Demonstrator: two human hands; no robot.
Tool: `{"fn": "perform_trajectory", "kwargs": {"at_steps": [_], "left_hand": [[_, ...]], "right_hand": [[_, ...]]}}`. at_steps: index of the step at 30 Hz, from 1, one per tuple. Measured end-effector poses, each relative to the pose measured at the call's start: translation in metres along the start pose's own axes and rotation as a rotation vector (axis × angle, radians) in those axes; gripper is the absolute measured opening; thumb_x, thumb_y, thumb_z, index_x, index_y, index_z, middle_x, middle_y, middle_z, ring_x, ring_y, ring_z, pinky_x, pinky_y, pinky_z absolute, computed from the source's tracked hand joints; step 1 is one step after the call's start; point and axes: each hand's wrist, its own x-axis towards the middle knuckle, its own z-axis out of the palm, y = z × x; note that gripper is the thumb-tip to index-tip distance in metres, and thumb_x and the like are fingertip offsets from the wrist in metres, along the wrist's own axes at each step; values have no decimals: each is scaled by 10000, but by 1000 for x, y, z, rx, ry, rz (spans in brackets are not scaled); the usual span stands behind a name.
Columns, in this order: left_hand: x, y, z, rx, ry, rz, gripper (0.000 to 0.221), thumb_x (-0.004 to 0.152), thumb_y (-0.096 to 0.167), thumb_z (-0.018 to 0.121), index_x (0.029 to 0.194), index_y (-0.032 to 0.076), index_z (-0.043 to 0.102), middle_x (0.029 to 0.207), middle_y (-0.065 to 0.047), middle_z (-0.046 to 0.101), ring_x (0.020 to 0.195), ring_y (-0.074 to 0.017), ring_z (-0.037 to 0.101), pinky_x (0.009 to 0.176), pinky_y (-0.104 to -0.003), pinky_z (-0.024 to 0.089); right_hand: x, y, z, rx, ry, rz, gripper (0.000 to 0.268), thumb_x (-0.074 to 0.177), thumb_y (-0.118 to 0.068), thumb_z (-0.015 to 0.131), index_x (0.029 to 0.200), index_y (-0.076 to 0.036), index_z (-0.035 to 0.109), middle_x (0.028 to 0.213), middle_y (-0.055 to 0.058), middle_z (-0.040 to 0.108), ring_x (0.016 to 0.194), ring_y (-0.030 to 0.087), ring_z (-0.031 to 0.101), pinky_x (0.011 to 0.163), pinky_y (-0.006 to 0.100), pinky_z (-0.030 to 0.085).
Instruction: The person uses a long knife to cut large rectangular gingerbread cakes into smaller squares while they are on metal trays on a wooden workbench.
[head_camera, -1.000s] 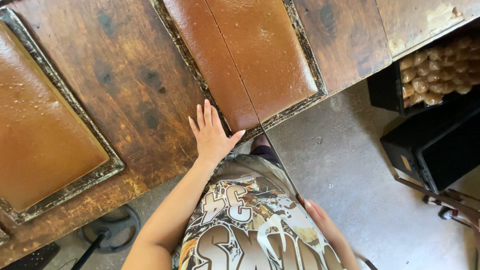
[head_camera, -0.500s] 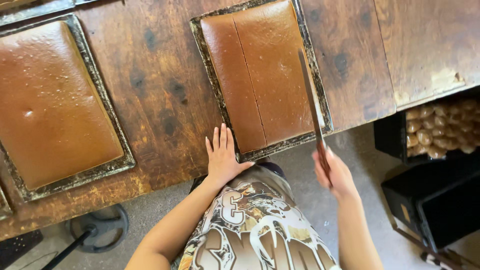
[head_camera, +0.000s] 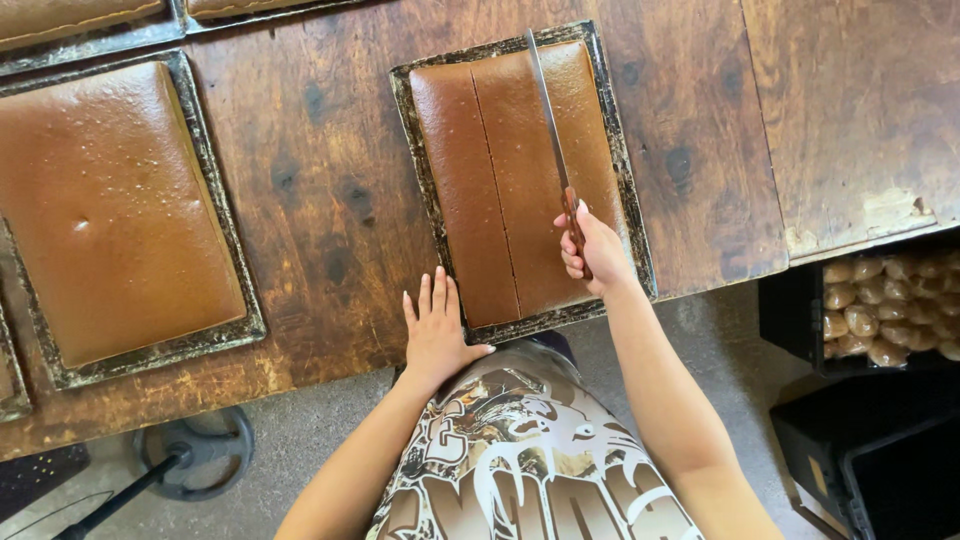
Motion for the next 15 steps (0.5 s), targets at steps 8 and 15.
{"fn": "perform_trajectory", "kwargs": {"at_steps": [8, 15], "left_hand": [[1, -1, -1, -15, -47, -18, 1383, 584, 641, 882, 1565, -29, 176, 1676, -170, 110, 1560, -345, 50, 1227, -599, 82], [1, 0, -1, -9, -65, -34, 1381, 591, 640, 880, 1573, -17, 164, 1682, -159, 95, 1565, -333, 35, 1231, -594, 75]], "right_hand": [[-7, 4, -6, -23, 7, 26, 437, 1085, -480, 386, 1080, -79, 558, 648, -1, 436, 461, 83, 366, 401, 249, 273], [-16, 10, -12, -38, 9, 31, 424, 1083, -477, 381, 1078, -89, 553, 641, -2, 441, 449, 83, 365, 397, 250, 278]]}}
